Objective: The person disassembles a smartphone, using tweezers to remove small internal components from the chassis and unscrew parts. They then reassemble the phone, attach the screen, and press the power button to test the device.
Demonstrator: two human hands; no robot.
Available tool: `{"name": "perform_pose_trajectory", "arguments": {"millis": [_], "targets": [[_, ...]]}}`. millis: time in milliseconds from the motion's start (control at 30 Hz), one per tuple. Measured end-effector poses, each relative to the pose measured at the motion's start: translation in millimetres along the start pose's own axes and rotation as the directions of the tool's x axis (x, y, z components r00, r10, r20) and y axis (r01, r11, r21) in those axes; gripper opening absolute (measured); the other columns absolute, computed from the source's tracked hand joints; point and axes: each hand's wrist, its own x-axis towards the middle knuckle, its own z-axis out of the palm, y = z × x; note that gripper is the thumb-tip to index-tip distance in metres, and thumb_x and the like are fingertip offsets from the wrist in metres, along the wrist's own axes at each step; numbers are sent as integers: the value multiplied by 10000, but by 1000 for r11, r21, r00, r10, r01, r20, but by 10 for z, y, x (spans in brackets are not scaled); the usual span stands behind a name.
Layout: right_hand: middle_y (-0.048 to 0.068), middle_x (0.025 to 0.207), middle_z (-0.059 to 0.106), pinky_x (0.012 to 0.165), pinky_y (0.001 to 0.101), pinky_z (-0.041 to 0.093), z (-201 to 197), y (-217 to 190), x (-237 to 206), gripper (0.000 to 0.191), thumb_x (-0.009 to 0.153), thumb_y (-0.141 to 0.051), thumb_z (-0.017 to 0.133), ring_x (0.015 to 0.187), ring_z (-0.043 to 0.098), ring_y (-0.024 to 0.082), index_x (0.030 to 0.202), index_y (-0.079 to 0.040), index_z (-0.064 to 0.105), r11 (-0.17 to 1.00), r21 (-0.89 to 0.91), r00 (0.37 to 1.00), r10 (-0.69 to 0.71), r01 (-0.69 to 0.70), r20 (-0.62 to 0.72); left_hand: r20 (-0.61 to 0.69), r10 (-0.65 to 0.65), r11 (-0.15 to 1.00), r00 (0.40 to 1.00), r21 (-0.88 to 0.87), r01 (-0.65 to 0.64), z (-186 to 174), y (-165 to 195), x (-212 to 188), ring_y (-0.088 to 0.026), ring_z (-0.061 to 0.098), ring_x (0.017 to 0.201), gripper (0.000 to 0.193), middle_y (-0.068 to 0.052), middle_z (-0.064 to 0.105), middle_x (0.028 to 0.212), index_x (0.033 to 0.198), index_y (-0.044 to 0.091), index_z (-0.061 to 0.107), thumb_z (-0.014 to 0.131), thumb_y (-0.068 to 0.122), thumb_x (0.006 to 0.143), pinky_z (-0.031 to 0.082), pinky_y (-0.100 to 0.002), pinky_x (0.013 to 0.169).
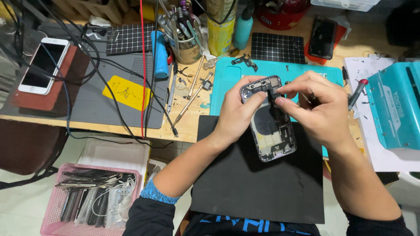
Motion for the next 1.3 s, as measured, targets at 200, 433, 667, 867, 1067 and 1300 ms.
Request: {"name": "perform_pose_trajectory", "arguments": {"millis": [200,433,667,867,1067,1300], "targets": [[-16,917,614,582,206,286,20,-3,12,181,849,-44,813,644,392,20,1021,-44,756,998,60,999,26,-27,18,-15,-32,995,999,-100,31,1,-42,16,-89,654,1006,235,-66,722,1109,1251,-39,633,539,92,1080,531,-239,915],[-6,878,612,565,224,305,71,-69,-13,225,806,-59,848,638,416,43,1012,-52,758,1000,-22,1000,-5,6,17,-28,42,995,999,87,-40,17,-15,-17,-88,646,988,253,-70,718,1095,1254,-42,633,606,90,1040,537,-248,895],[-2,895,622,588,223,359,75,-77,1,248,824,-60,840,674,462,58,1060,-66,763,994,-84,997,-72,73,19,-7,11,1000,1000,-5,-11,34,93,-24,-95,663,989,303,-71,718,1086,1218,-39,632,718,136,986,550,-253,895],[10,833,585,588,241,364,101,-101,11,260,803,-69,857,678,477,85,1047,-57,766,989,-126,997,-73,74,9,-36,-51,995,998,-88,48,43,72,3,-94,648,923,292,-71,706,1027,1171,-38,663,748,168,982,531,-245,837],[18,815,567,620,264,380,129,-105,13,227,831,-64,834,699,489,106,1045,-39,761,990,-111,996,-91,92,12,-30,-88,960,996,-270,77,36,23,25,-100,647,946,255,-73,704,1040,1131,-40,664,757,147,985,530,-254,849],[32,804,559,620,283,392,176,-41,10,187,825,-55,833,685,495,129,959,-18,707,982,-172,996,-87,82,-27,50,-143,959,988,-241,151,27,143,2,-136,680,976,298,-86,720,1069,1159,-25,674,793,82,907,545,-285,901]]}}
